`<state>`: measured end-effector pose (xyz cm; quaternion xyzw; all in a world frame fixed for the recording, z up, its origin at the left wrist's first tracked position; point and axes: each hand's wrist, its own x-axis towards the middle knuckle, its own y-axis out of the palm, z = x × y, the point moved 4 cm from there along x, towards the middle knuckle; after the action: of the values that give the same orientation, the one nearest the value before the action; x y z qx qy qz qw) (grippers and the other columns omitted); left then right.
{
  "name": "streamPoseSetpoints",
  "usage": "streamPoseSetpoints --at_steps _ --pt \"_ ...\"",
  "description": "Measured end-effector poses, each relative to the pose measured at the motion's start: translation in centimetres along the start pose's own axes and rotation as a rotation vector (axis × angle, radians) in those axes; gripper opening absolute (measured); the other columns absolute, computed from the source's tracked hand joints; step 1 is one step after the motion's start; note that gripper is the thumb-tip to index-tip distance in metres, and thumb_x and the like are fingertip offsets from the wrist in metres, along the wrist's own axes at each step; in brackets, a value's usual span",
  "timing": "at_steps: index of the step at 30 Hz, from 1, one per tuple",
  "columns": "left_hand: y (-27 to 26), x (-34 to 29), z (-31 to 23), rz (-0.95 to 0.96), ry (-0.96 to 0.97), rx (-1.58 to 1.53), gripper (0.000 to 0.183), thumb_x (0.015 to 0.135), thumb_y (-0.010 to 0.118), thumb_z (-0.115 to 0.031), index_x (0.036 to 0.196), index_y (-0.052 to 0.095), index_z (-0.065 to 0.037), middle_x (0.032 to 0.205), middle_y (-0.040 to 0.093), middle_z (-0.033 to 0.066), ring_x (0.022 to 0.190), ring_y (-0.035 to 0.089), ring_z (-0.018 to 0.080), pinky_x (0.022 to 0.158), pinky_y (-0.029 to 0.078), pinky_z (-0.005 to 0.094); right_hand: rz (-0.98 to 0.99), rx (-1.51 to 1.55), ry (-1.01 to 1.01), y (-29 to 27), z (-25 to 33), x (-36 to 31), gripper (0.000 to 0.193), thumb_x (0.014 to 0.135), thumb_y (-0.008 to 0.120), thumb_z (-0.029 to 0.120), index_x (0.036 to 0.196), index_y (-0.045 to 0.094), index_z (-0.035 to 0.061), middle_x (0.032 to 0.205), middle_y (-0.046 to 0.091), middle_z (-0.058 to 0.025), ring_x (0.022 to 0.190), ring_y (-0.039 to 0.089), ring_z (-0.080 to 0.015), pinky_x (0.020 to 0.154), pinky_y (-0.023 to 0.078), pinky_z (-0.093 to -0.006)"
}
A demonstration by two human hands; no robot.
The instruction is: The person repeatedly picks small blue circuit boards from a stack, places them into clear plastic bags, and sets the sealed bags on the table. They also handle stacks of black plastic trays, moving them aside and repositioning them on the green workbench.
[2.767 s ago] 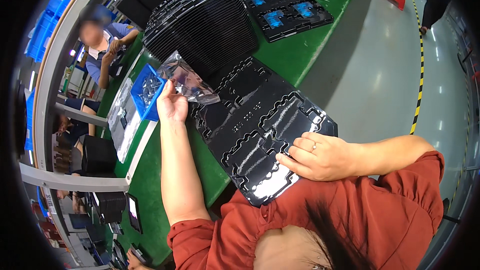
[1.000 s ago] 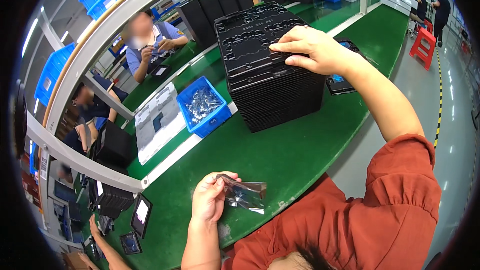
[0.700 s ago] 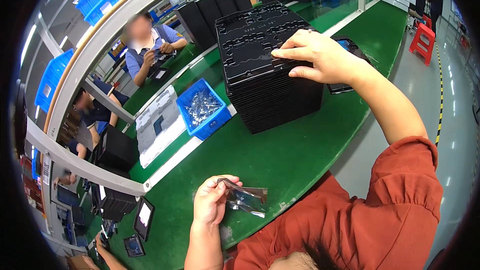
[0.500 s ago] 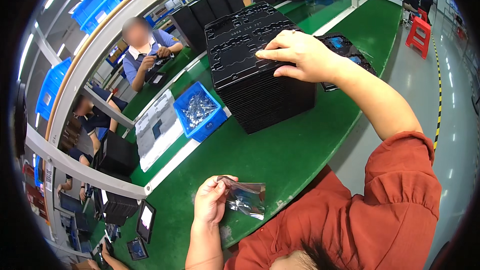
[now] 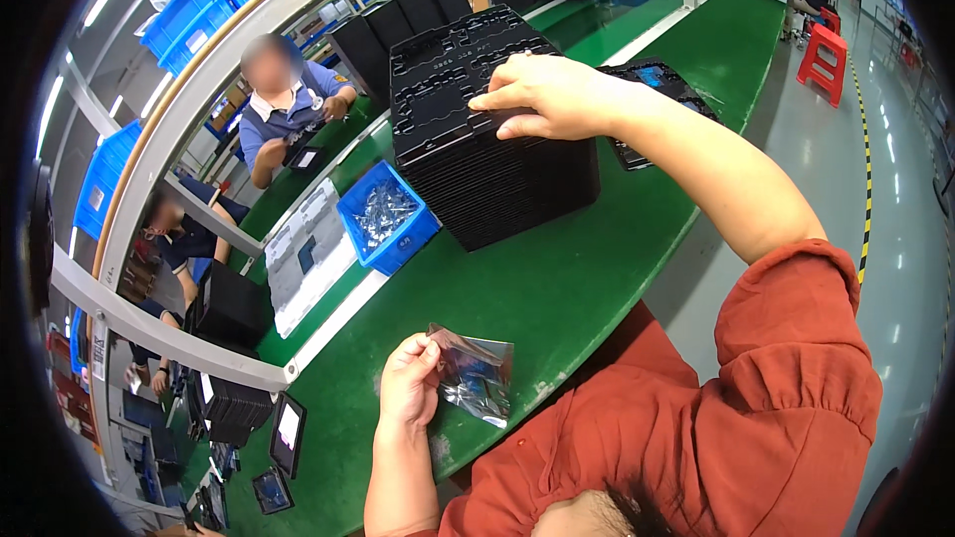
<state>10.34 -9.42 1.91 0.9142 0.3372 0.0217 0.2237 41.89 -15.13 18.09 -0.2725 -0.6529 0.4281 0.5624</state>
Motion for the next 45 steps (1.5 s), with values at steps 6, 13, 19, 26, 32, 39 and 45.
streamPoseSetpoints --at_steps 6,13,19,26,32,39,45 --pt "0.0 -0.2 -0.5 -0.013 0.017 0.006 0.011 0.088 0.061 -0.011 0.093 0.063 -0.002 0.087 0.066 0.0047 0.076 0.062 0.0123 0.072 0.05 0.026 0.037 0.055 0.028 -0.6 -0.2 -0.4 0.054 0.082 0.064 0.034 0.13 0.051 0.0132 0.116 0.056 -0.0112 0.11 0.051 -0.0273 0.096 0.04 -0.0384" --pt "-0.3 0.1 -0.8 -0.052 0.041 0.023 0.007 0.087 0.061 -0.009 0.091 0.062 -0.003 0.085 0.064 0.0029 0.073 0.059 0.0108 0.07 0.047 0.0241 -0.012 -0.007 -0.054 -1.4 -0.7 1.1 0.059 0.079 0.066 0.039 0.129 0.051 0.011 0.122 0.053 -0.0126 0.115 0.048 -0.0291 0.1 0.037 -0.0397" --pt "0.1 -0.2 -1.2 -0.112 0.036 0.026 0.004 0.085 0.063 -0.008 0.087 0.061 -0.005 0.08 0.062 0.0002 0.069 0.053 0.0088 0.066 0.043 0.0224 0.024 -0.082 -0.018 0.1 -1.4 2.2 0.052 0.077 0.068 0.035 0.12 0.058 0.0071 0.119 0.056 -0.0108 0.112 0.051 -0.0279 0.097 0.041 -0.0377" --pt "0.2 -0.3 -1.3 -0.075 0.051 0.031 0.011 0.084 0.064 -0.011 0.089 0.061 -0.002 0.085 0.063 0.0046 0.073 0.057 0.013 0.07 0.045 0.026 -0.201 0.047 0.029 -2.1 -5.3 3.0 0.04 0.08 0.067 0.031 0.109 0.063 0.0039 0.106 0.064 -0.014 0.101 0.059 -0.0305 0.09 0.045 -0.0382" --pt "-0.4 -0.2 -0.9 -0.026 0.056 0.044 0.016 0.086 0.062 -0.012 0.094 0.062 0.002 0.092 0.066 0.0116 0.081 0.064 0.0201 0.079 0.051 0.0333 -0.406 0.108 0.11 -4.5 -7.6 2.5 0.035 0.081 0.068 0.021 0.112 0.062 0.0045 0.103 0.065 -0.0099 0.094 0.061 -0.0209 0.083 0.047 -0.0307" --pt "-0.3 -0.1 -0.7 -0.097 -0.006 -0.014 0.011 0.083 0.065 -0.011 0.089 0.062 -0.002 0.086 0.065 0.0087 0.078 0.062 0.019 0.074 0.049 0.0323 -0.445 0.369 0.194 -5.4 -8.9 0.7 0.034 0.082 0.068 0.014 0.113 0.061 0.0024 0.105 0.064 -0.0081 0.094 0.059 -0.0156 0.085 0.046 -0.0284" --pt "-1.6 0.5 -0.2 -0.115 -0.041 -0.048 0.012 0.084 0.064 -0.009 0.091 0.062 0.001 0.089 0.066 0.0118 0.08 0.062 0.0208 0.078 0.05 0.0342 -0.394 0.18 0.028 -5.3 -8.6 -1.2 0.037 0.077 0.071 0.017 0.109 0.061 0.0013 0.104 0.064 -0.0129 0.097 0.061 -0.0271 0.086 0.046 -0.035"
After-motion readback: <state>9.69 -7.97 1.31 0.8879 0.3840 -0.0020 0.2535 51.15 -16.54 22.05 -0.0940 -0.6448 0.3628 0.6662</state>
